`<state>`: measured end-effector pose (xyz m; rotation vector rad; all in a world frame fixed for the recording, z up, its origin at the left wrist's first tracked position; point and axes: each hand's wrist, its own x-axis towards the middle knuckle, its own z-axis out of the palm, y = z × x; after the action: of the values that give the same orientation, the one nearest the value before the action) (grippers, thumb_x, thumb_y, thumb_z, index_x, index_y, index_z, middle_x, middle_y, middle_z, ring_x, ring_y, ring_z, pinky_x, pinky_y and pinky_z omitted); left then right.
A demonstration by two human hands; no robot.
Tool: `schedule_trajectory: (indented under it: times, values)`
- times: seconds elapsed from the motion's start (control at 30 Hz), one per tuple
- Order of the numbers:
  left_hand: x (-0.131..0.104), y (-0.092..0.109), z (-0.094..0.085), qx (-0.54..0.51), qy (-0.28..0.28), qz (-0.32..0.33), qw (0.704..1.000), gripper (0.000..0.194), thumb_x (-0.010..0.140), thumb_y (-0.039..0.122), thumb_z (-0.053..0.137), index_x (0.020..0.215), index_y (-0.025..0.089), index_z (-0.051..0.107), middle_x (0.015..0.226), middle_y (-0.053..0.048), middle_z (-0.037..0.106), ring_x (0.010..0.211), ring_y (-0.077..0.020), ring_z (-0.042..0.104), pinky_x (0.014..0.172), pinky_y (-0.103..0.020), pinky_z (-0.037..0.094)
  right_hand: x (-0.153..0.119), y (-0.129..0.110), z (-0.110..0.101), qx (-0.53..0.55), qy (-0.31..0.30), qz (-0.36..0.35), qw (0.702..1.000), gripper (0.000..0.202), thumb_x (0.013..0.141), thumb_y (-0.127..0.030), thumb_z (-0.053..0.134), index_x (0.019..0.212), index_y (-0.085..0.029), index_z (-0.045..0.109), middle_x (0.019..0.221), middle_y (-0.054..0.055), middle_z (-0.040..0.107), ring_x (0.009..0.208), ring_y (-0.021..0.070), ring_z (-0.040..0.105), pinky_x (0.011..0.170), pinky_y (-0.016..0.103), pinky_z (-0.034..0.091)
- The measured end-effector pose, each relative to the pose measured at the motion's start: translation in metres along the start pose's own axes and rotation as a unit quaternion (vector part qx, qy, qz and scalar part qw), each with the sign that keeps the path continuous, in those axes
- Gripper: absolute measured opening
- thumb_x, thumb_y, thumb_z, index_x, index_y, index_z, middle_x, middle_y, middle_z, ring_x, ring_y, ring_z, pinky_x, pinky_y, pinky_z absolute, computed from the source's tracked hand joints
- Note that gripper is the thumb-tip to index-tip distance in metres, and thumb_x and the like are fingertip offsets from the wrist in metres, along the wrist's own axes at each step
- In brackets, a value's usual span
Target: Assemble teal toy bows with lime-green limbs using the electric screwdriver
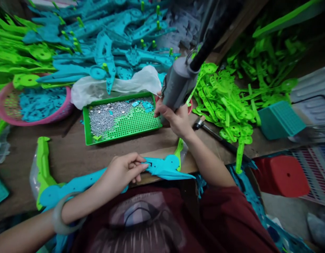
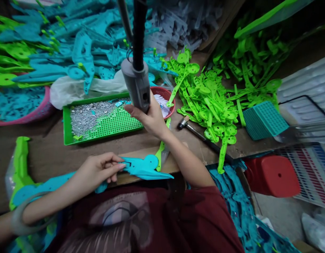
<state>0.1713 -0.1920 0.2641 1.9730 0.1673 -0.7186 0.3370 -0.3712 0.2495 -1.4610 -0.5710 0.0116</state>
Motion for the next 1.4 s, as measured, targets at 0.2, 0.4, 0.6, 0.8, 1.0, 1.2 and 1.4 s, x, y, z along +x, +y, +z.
schedule_trajectory:
  times: [0.2, 0.4, 0.6, 0.8, 1.0, 1.2, 1.4]
  values:
    - [-0.011, -0.007, 0.008, 0.337, 0.14, 0.311, 0.877, 0.03, 0.099, 0.038, 0.052, 0.112, 0.016, 0.067, 0.107, -0.015, 0.069, 0.095, -0.0283, 0.069, 0.077, -0.04, 0.058, 0.006, -0.005, -0.002, -0.001, -0.023, 0.02, 1.0, 0.056, 0.08, -0.071, 0.067, 0.111, -0.026, 0.055, 0.078, -0.005, 0.058, 0.07, 0.011, 0.058, 0.072, 0.028, 0.054]
    - [0.004, -0.004, 0.039, 0.427, 0.109, 0.432, 0.786, 0.045, 0.096, 0.022, 0.051, 0.138, 0.008, 0.048, 0.137, -0.023, 0.059, 0.125, -0.0359, 0.059, 0.101, -0.051, 0.052, 0.01, -0.031, -0.011, -0.042, -0.042, 0.011, 0.998, 0.057, 0.082, -0.069, 0.065, 0.112, -0.022, 0.057, 0.087, -0.003, 0.06, 0.081, 0.0128, 0.063, 0.079, 0.032, 0.057]
    - [0.01, -0.003, 0.048, 0.476, 0.116, 0.431, 0.758, 0.053, 0.089, 0.019, 0.052, 0.139, 0.001, 0.048, 0.132, -0.026, 0.061, 0.122, -0.0378, 0.06, 0.105, -0.05, 0.05, -0.015, -0.053, -0.021, -0.054, -0.051, 0.033, 0.997, 0.048, 0.083, -0.061, 0.069, 0.11, -0.023, 0.059, 0.092, -0.001, 0.063, 0.085, 0.0132, 0.065, 0.079, 0.029, 0.059]
    - [0.008, -0.008, 0.046, 0.424, 0.095, 0.426, 0.794, 0.053, 0.094, 0.024, 0.052, 0.142, 0.005, 0.046, 0.14, -0.026, 0.057, 0.13, -0.0374, 0.056, 0.107, -0.054, 0.048, -0.021, -0.05, -0.021, -0.095, -0.056, 0.002, 0.994, 0.048, 0.089, -0.061, 0.063, 0.117, -0.023, 0.056, 0.099, 0.0, 0.062, 0.092, 0.016, 0.065, 0.082, 0.036, 0.06]
    - [0.012, -0.011, 0.05, 0.492, 0.115, 0.442, 0.742, 0.05, 0.093, 0.016, 0.048, 0.141, 0.003, 0.045, 0.136, -0.03, 0.057, 0.123, -0.0396, 0.06, 0.101, -0.055, 0.052, -0.096, -0.084, -0.025, -0.244, 0.136, -0.047, 0.959, 0.048, 0.091, -0.052, 0.063, 0.131, -0.028, 0.052, 0.127, 0.011, 0.058, 0.131, 0.0325, 0.052, 0.101, 0.055, 0.053]
    - [0.013, -0.011, 0.053, 0.501, 0.122, 0.434, 0.739, 0.046, 0.092, 0.012, 0.047, 0.137, 0.003, 0.05, 0.132, -0.031, 0.058, 0.117, -0.0397, 0.063, 0.098, -0.055, 0.053, -0.238, -0.06, -0.006, -0.32, -0.058, -0.073, 0.943, 0.023, 0.08, -0.029, 0.072, 0.101, -0.038, 0.07, 0.095, 0.004, 0.074, 0.089, 0.0291, 0.072, 0.08, 0.053, 0.064]
    - [0.015, -0.012, 0.05, 0.456, 0.116, 0.449, 0.76, 0.047, 0.091, 0.014, 0.047, 0.137, 0.003, 0.05, 0.135, -0.029, 0.058, 0.124, -0.0381, 0.059, 0.104, -0.054, 0.051, -0.271, -0.013, 0.028, -0.427, -0.055, 0.006, 0.902, 0.037, 0.09, -0.03, 0.061, 0.126, -0.03, 0.068, 0.122, 0.012, 0.074, 0.114, 0.0351, 0.069, 0.097, 0.058, 0.059]
